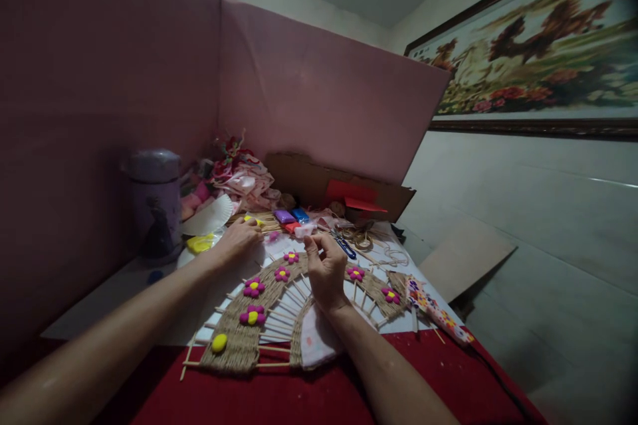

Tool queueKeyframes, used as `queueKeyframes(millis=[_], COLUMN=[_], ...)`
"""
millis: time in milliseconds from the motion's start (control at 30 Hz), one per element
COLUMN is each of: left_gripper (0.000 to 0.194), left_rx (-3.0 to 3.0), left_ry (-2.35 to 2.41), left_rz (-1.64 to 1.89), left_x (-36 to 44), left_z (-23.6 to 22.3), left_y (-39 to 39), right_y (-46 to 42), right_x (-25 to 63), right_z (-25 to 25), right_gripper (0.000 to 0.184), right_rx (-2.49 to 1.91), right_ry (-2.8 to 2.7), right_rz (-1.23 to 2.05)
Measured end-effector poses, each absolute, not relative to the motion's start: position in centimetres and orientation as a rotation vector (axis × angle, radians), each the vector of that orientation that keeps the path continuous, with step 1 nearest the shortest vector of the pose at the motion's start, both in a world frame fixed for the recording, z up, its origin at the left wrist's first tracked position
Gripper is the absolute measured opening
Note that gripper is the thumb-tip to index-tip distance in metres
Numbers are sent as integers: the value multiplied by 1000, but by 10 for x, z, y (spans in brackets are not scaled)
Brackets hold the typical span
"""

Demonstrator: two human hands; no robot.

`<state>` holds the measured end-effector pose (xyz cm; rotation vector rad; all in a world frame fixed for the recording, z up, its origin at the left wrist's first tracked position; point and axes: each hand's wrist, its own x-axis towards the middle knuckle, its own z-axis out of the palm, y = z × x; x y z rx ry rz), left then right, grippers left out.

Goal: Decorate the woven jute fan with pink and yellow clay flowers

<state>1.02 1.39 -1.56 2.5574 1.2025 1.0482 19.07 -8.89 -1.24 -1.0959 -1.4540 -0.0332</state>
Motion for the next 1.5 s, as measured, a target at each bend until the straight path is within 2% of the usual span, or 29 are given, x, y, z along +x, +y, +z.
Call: queueKeyframes(millis=[100,267,367,433,533,700,967,1267,1500], left_gripper=[10,19,21,22,22,20,16,24,23], left_rx=[2435,2151,1800,1703,1672,1672,1608,1748,1815], left_ry=[1245,1303,1091,921,843,760,749,823,791], left_rz=[1056,1077,1066,1065,1118,1246,1284,1309,1252], left_x=[7,17,26,30,30,27,27,25,24], left_z=[-7,24,40,42,35,15,-1,-1,-8], left_y=[20,-5,-39,-59,-76,-82,-88,-96,-95], right_y=[-88,-89,-94,-98,-104,-108,-112,-111,-112], right_x=[191,187,182,178,175,172,167,166,167], right_z=[-13,-11,-7,-6,-5,-6,-9,-9,-8], right_gripper=[23,20,17,24,30,20,17,22,16], right_rx=[-1119,-1103,-1023,-977,-900,-889,-891,-776,-794], right_ry=[-1464,-1516,-1587,-1634,-1695,-1732,-1790,-1815,-1811], right_rz=[-30,48,126,194,295,348,260,230,191])
